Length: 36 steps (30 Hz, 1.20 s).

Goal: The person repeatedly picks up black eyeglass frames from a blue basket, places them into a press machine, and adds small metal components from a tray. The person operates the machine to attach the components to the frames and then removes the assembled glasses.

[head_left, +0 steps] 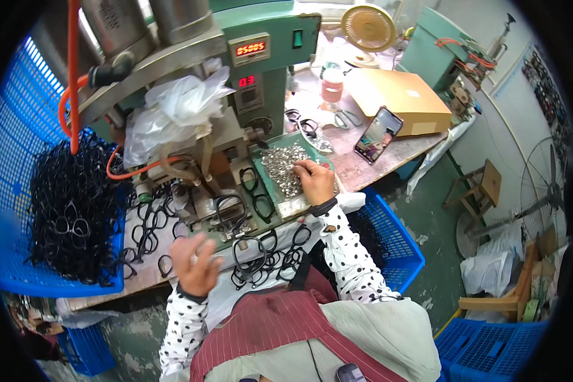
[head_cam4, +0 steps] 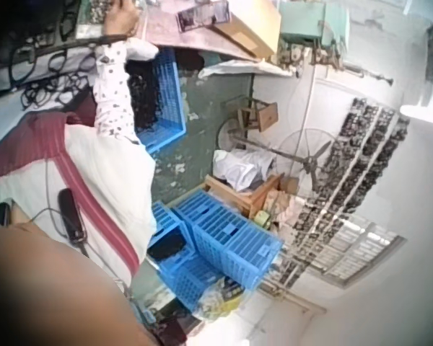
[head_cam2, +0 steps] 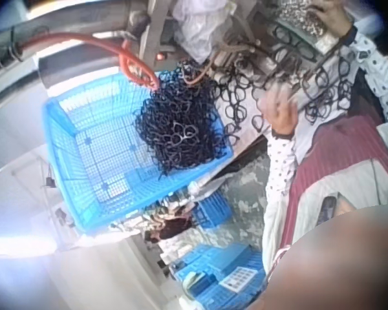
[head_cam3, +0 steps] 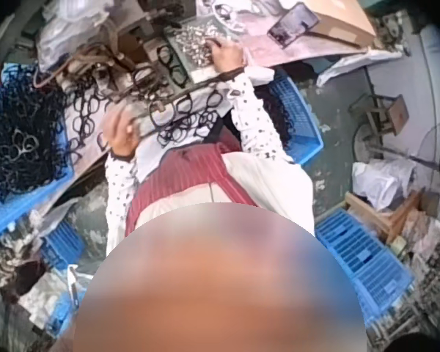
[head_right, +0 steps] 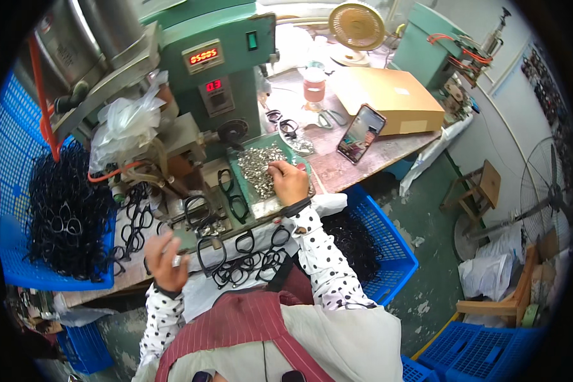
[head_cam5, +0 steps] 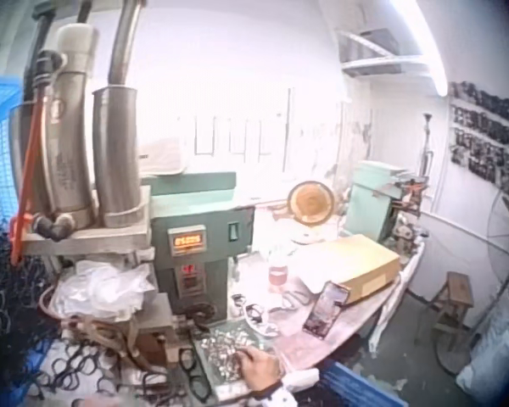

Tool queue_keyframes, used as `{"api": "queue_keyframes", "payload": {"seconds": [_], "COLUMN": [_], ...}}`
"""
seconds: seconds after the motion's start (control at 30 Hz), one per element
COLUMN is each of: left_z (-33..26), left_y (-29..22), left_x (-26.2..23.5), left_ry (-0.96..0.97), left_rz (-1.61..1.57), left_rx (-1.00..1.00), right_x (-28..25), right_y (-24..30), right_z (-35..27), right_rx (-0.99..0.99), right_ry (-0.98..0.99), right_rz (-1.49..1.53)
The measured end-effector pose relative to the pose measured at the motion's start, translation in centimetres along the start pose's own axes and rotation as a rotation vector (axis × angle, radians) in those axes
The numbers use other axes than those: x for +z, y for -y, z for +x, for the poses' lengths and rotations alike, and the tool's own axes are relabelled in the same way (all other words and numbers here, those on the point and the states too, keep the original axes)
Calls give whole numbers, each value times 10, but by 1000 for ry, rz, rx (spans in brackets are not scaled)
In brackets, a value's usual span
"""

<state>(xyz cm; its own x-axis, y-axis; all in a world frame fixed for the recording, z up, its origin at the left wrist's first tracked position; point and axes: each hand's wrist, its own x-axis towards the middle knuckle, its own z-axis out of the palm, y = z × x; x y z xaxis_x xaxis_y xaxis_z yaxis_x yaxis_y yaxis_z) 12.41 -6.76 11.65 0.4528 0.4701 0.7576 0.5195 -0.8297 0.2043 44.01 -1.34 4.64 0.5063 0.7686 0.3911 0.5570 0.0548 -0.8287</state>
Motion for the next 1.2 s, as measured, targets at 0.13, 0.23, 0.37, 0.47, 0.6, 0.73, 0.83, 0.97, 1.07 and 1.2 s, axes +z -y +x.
{"api": "queue_keyframes", "payload": {"seconds": [0.13, 0.23, 0.37, 0.47, 0.6, 0.73, 0.83, 0.97, 1.07, 1.2], "left_z": [-81, -118, -126, -120, -110, -94, -68, -46, -19, 3], "left_y": [55, 74, 92, 106, 129, 155, 157, 153, 118, 74], "left_x": [-8, -11, -12, -17, -30, -46, -47, -37, -33, -30], "left_ry": [155, 283, 346, 375, 153, -40, -166, -201, -337, -417], "left_rz": [276, 366, 285, 240, 175, 113, 136, -234, -310, -387], "left_rx": [-429, -572, -658, -706, -783, -922, -955, -1063, -930, -871], "right_x": [4, 5, 7, 6, 9, 14, 14, -2, -8, 1], "right_y": [-3, 1, 0, -1, 2, 20, 55, 114, 134, 142], "right_z": [-1, -3, -3, -3, -2, 3, 3, -1, -7, -13], "right_rx": [-217, -293, -250, -245, -115, -308, -107, 4, -214, -218], "right_ry": [-83, -104, -79, -72, -39, -83, 58, 330, 462, 452], "right_rz": [-50, -117, -169, -184, -104, -185, 112, 455, 458, 352]}}
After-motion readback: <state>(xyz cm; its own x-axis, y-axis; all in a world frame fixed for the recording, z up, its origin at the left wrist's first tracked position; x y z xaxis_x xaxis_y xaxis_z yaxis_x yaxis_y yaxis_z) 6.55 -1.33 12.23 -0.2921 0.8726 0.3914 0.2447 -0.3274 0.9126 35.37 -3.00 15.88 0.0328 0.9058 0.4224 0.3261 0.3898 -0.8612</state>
